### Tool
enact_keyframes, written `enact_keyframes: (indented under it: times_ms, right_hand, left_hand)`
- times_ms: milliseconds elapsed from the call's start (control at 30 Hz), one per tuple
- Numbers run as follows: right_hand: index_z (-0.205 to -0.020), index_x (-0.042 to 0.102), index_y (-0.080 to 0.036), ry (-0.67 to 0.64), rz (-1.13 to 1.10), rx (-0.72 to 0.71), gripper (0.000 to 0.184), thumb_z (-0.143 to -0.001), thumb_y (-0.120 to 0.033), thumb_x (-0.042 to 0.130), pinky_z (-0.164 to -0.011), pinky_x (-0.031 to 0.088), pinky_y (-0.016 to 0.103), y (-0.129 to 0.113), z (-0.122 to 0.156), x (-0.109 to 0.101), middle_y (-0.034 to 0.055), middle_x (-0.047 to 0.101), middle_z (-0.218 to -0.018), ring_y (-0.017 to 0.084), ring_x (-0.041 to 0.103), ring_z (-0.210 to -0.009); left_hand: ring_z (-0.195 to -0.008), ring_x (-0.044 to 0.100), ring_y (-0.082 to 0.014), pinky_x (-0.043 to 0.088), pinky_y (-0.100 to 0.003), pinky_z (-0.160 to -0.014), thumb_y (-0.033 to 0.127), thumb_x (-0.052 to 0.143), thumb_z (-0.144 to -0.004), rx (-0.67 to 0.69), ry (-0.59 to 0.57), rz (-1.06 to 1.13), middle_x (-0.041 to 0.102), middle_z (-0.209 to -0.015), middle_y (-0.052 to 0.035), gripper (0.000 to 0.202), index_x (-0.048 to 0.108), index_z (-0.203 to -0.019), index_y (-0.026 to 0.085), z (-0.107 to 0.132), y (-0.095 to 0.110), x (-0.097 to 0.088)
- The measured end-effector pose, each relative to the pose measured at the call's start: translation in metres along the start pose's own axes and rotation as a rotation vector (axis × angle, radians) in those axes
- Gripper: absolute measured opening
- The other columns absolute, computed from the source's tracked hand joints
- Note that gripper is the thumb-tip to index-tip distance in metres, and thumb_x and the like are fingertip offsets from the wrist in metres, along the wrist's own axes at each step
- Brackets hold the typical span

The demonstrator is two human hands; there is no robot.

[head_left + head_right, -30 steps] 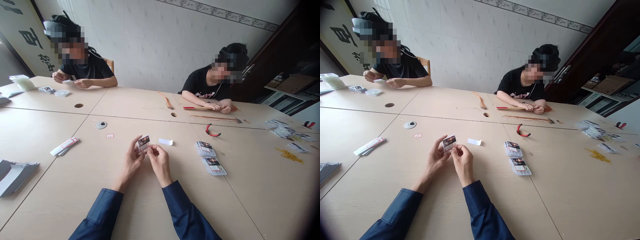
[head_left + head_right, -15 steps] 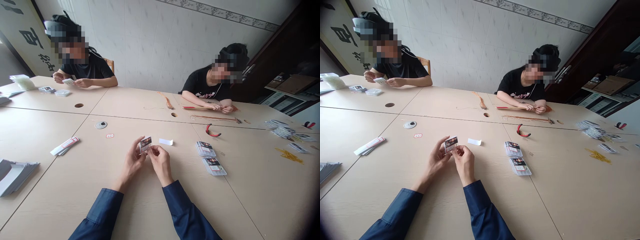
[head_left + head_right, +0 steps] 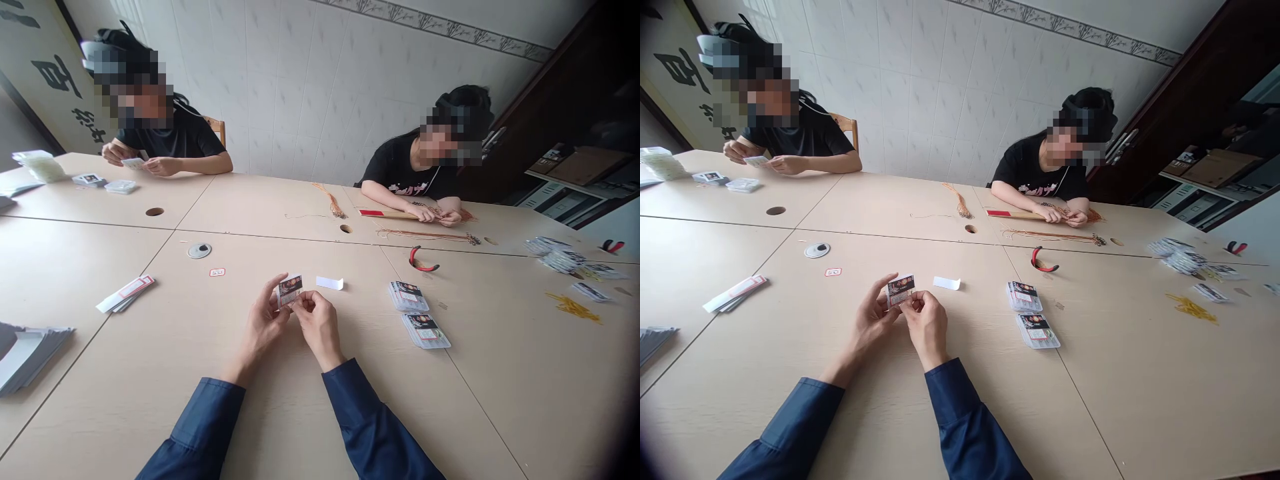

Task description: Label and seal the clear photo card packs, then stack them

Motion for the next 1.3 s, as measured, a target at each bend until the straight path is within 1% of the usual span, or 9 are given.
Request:
enact_keyframes:
  times_ms: [100,167,300,433,600,767,867,1033,1300]
  right_hand:
    - [-0.075,0.062,-0.019,-0.007,0.006,-0.024,0.014,-0.074,-0.033,0.062,-0.059,0.044,0.025,-0.002,0.002,0.002,0.0,0.064,-0.067,0.016,0.056,-0.06]
    - [-0.077,0.062,-0.019,0.005,0.009,-0.045,0.015,-0.076,-0.034,0.06,-0.06,0.044,0.025,-0.003,0.002,0.002,0.0006,0.065,-0.068,0.016,0.057,-0.061]
    - [-0.084,0.065,-0.019,0.038,0.033,-0.043,0.022,-0.081,-0.04,0.057,-0.062,0.045,0.026,-0.003,0.001,-0.002,0.0025,0.068,-0.073,0.017,0.059,-0.064]
    - [-0.083,0.067,-0.019,0.014,0.071,-0.021,0.026,-0.082,-0.044,0.06,-0.062,0.044,0.026,-0.002,-0.001,-0.002,0.0028,0.068,-0.073,0.018,0.06,-0.065]
    - [-0.082,0.066,-0.019,-0.015,0.049,0.003,0.02,-0.082,-0.038,0.06,-0.064,0.045,0.026,0.001,-0.001,0.001,0.0021,0.069,-0.074,0.018,0.061,-0.066]
    - [-0.078,0.064,-0.02,-0.022,0.074,-0.013,0.013,-0.079,-0.032,0.061,-0.063,0.043,0.026,0.0,0.0,0.001,0.0006,0.068,-0.073,0.017,0.06,-0.065]
    - [-0.076,0.063,-0.02,-0.018,0.083,-0.026,0.012,-0.077,-0.031,0.061,-0.063,0.042,0.026,-0.001,0.001,0.001,0.0002,0.067,-0.073,0.017,0.06,-0.065]
    - [-0.074,0.062,-0.02,-0.018,0.095,-0.033,0.011,-0.075,-0.03,0.061,-0.063,0.042,0.026,-0.002,0.001,0.001,-0.0003,0.067,-0.071,0.016,0.059,-0.063]
    - [-0.072,0.06,-0.02,-0.021,0.081,-0.061,0.012,-0.074,-0.032,0.06,-0.061,0.041,0.025,-0.004,0.001,0.002,-0.0012,0.065,-0.068,0.016,0.057,-0.061]
  left_hand:
    - [-0.093,0.069,-0.0197,0.052,-0.027,-0.079,0.026,0.069,-0.084,-0.012,0.037,0.003,0.071,-0.108,-0.0096,0.061,0.042,-0.139,0.023,-0.001,-0.002,-0.004]
    - [-0.092,0.069,-0.0188,0.052,-0.026,-0.078,0.024,0.069,-0.084,-0.017,0.057,0.013,0.071,-0.11,-0.0093,0.062,0.042,-0.139,0.023,-0.001,-0.003,-0.007]
    - [-0.094,0.069,-0.0185,0.051,-0.026,-0.081,0.02,0.068,-0.083,-0.017,0.041,0.031,0.071,-0.108,-0.0087,0.063,0.041,-0.14,0.024,-0.001,-0.003,-0.005]
    - [-0.095,0.068,-0.0191,0.051,-0.027,-0.082,0.023,0.068,-0.084,-0.013,0.026,0.022,0.071,-0.108,-0.009,0.062,0.042,-0.139,0.022,-0.001,0.001,-0.003]
    - [-0.093,0.068,-0.0185,0.05,-0.025,-0.079,0.027,0.068,-0.084,-0.011,0.003,0.016,0.07,-0.108,-0.0091,0.06,0.042,-0.138,0.022,-0.001,0.001,0.0]
    - [-0.088,0.068,-0.0172,0.049,-0.023,-0.075,0.026,0.07,-0.083,-0.026,0.014,-0.013,0.071,-0.104,-0.008,0.061,0.043,-0.138,0.021,-0.001,-0.002,-0.001]
    - [-0.082,0.067,-0.0161,0.048,-0.023,-0.072,0.027,0.069,-0.084,-0.035,0.019,-0.025,0.072,-0.098,-0.0072,0.062,0.042,-0.14,0.021,-0.001,-0.006,-0.001]
    - [-0.079,0.067,-0.0161,0.048,-0.023,-0.07,0.031,0.069,-0.085,-0.037,0.02,-0.021,0.071,-0.096,-0.0076,0.065,0.041,-0.142,0.021,-0.001,-0.01,-0.003]
    - [-0.071,0.064,-0.0135,0.046,-0.021,-0.063,0.031,0.07,-0.084,-0.048,0.033,-0.047,0.071,-0.09,-0.006,0.064,0.043,-0.141,0.02,-0.001,-0.008,-0.003]
Point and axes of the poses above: each hand's wrist, its own z-axis away from the middle knuckle, its own x-axis out of the palm, y = z × x, the point moved 8 cm from there along -z, towards the middle knuckle
